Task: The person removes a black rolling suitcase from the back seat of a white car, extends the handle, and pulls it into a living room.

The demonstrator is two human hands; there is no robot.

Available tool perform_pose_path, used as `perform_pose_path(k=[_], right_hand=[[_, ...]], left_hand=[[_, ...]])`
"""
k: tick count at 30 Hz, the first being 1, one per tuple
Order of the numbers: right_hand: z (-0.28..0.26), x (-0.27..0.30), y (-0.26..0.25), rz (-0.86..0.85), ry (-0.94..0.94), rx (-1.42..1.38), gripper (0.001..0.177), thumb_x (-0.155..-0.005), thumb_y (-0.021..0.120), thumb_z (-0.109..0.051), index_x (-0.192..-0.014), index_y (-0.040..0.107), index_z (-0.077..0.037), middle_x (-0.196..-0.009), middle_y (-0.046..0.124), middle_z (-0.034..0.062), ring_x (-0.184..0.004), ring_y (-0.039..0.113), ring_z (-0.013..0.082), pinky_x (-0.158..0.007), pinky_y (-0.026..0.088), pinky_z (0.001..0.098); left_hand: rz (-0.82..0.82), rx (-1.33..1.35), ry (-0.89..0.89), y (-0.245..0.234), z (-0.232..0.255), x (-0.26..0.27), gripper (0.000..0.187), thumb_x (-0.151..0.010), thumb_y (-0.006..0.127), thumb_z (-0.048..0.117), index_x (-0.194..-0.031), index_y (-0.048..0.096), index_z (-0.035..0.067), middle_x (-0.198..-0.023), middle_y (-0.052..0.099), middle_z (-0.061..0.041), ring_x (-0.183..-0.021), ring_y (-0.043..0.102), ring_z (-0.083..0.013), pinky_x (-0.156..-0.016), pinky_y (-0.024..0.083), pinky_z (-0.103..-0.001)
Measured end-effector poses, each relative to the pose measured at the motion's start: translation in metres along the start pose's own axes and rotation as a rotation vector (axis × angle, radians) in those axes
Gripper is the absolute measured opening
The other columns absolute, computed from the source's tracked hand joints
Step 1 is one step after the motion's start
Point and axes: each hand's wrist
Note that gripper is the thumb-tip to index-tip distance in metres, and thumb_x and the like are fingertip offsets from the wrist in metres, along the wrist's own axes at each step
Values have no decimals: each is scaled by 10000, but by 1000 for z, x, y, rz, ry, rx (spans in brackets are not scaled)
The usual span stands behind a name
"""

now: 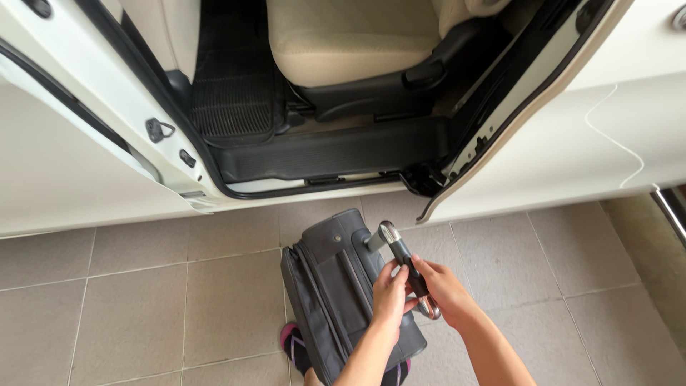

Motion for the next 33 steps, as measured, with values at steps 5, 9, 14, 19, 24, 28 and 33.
perform_pose_path(k=[5,9,14,19,24,28,33], right_hand=[[-3,1,-11,-41,-13,10,595,-998,508,-477,-1164,739,46,-879,751,139,-781,644,186,-741,507,347],[-5,2,-12,-29,-7,45,560,-990,495,-483,-1179,728,-10,-914,768,134,-825,665,179,-785,517,346],[-5,-1,-16,-90,-41,50,600,-1008,500,-491,-1218,747,14,-920,751,140,-791,567,182,-764,457,367],[-1,-4,-19,-110,-69,129,523,-971,545,-447,-1275,730,-63,-949,767,77,-834,610,137,-790,456,327],[-5,-8,-17,-103,-82,152,514,-970,569,-424,-1280,736,-50,-949,780,70,-823,611,135,-797,456,335],[-5,-9,-19,-100,-51,145,498,-972,579,-419,-1289,722,-63,-938,783,102,-816,655,150,-792,485,331],[1,-13,-16,-59,-37,97,490,-970,591,-402,-1287,722,-52,-916,782,100,-817,654,136,-763,491,321]], left_hand=[[-17,-49,36,3,6,3,398,-997,515,386,-1339,588,195,-1121,700,-81,-1028,719,-188,-899,570,-425],[-32,-75,-10,2,10,6,412,-1008,435,444,-1314,573,205,-1155,687,-48,-1065,701,-207,-946,520,-460],[-15,-110,-18,-2,9,-1,402,-1007,406,447,-1246,602,190,-1179,685,-2,-1115,667,-178,-976,481,-469],[17,-161,13,-7,4,-18,371,-986,501,443,-1132,666,144,-1123,707,-22,-1093,656,-144,-947,478,-435],[25,-184,75,-5,7,-28,343,-940,650,422,-1071,690,108,-961,681,-24,-920,638,-152,-814,488,-376],[47,-171,170,-2,11,-30,311,-874,756,345,-1001,740,62,-861,717,-25,-768,652,-140,-697,497,-321],[38,-138,200,-4,16,-26,314,-859,780,304,-997,754,23,-884,765,-53,-761,698,-132,-714,536,-301]])
Point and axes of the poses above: each hand's wrist, its own x-axis away from the middle knuckle, its own y-axis out of the palm, z = x × y
